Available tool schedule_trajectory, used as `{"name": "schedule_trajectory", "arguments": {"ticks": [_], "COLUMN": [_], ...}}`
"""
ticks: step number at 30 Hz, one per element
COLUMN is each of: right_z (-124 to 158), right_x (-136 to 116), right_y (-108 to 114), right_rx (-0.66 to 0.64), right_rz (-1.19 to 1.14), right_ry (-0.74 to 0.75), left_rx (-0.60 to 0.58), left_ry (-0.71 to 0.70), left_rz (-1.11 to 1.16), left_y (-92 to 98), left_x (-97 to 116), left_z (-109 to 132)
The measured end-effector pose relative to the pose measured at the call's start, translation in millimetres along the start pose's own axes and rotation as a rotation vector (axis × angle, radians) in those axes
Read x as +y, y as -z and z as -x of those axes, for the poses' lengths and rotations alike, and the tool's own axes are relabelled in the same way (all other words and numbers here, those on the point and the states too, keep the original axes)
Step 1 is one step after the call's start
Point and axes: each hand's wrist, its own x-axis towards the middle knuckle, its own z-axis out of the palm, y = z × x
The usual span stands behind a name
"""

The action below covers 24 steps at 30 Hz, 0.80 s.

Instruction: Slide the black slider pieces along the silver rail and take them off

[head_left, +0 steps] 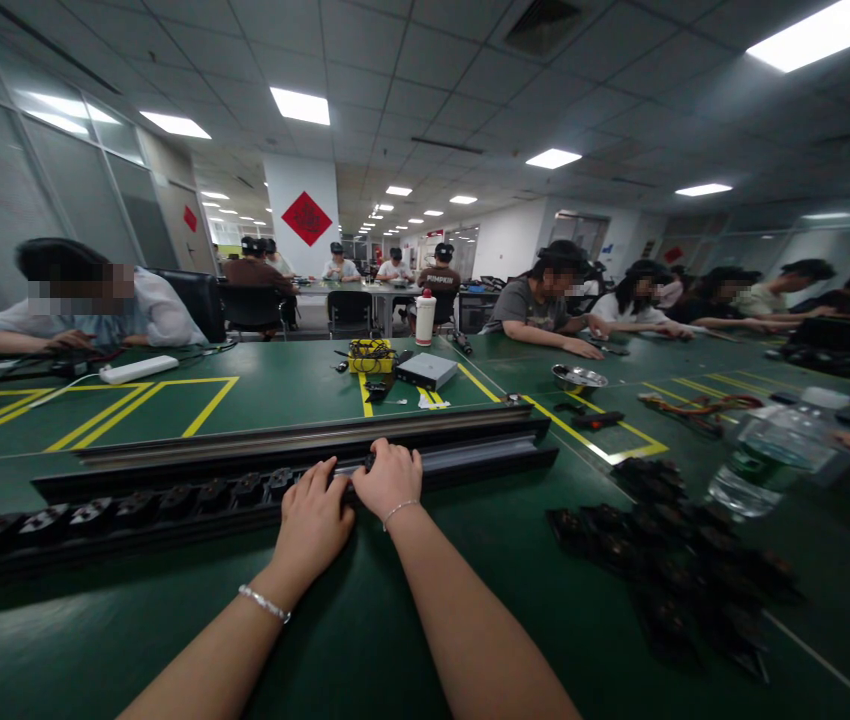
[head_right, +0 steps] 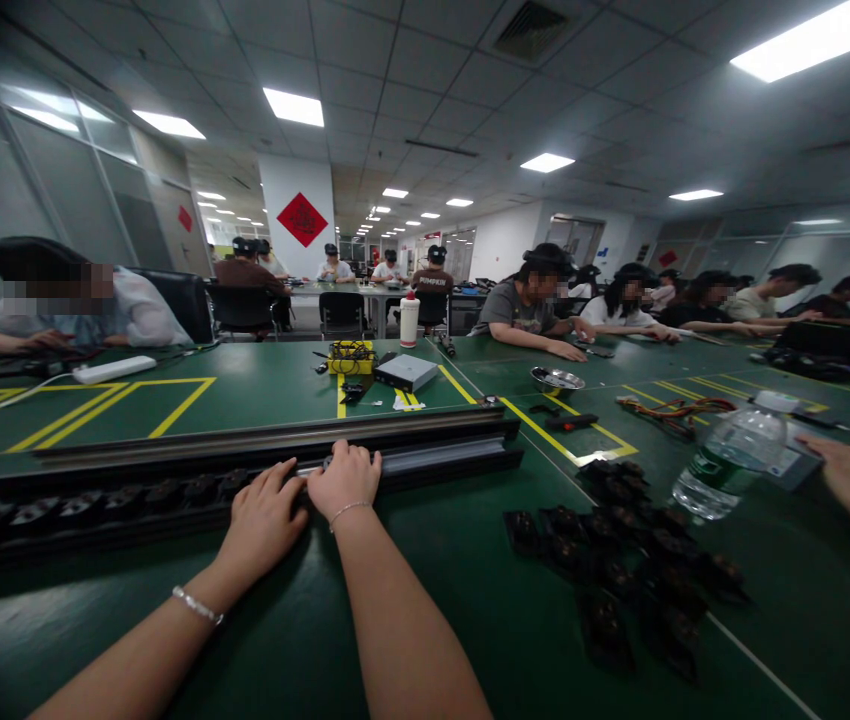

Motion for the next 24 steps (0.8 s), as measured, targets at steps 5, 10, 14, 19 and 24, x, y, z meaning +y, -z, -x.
{"name": "schedule_trajectory", "arguments": {"ticks": [5, 10, 14, 19, 24], "right_z": [0.6, 3.6, 4.7, 3.8, 3.6], "right_x": [1.0, 2.5, 4.2, 4.0, 3.0], "right_y": [-1.7, -2.7, -3.7, -3.8, -4.1], "right_rx": [0.023, 0.074, 0.087, 0.081, 0.075], "right_rz": [-0.016, -0.029, -0.026, -0.003, 0.008], "right_ry": [0.008, 0.036, 0.055, 0.052, 0.04], "left_rx": [0.002, -0.007, -0.005, 0.005, 0.007], "left_ry": [-0.011, -0.005, -0.007, -0.013, -0.003], "left_rz": [-0.012, -0.015, -0.012, -0.016, -0.003], "left_y": [1.2, 0.1, -0.4, 2.1, 1.1], "left_x": [0.9, 0.3, -0.6, 0.8, 0.4], "left_z": [0.7, 0.2, 0.2, 1.4, 0.5]}}
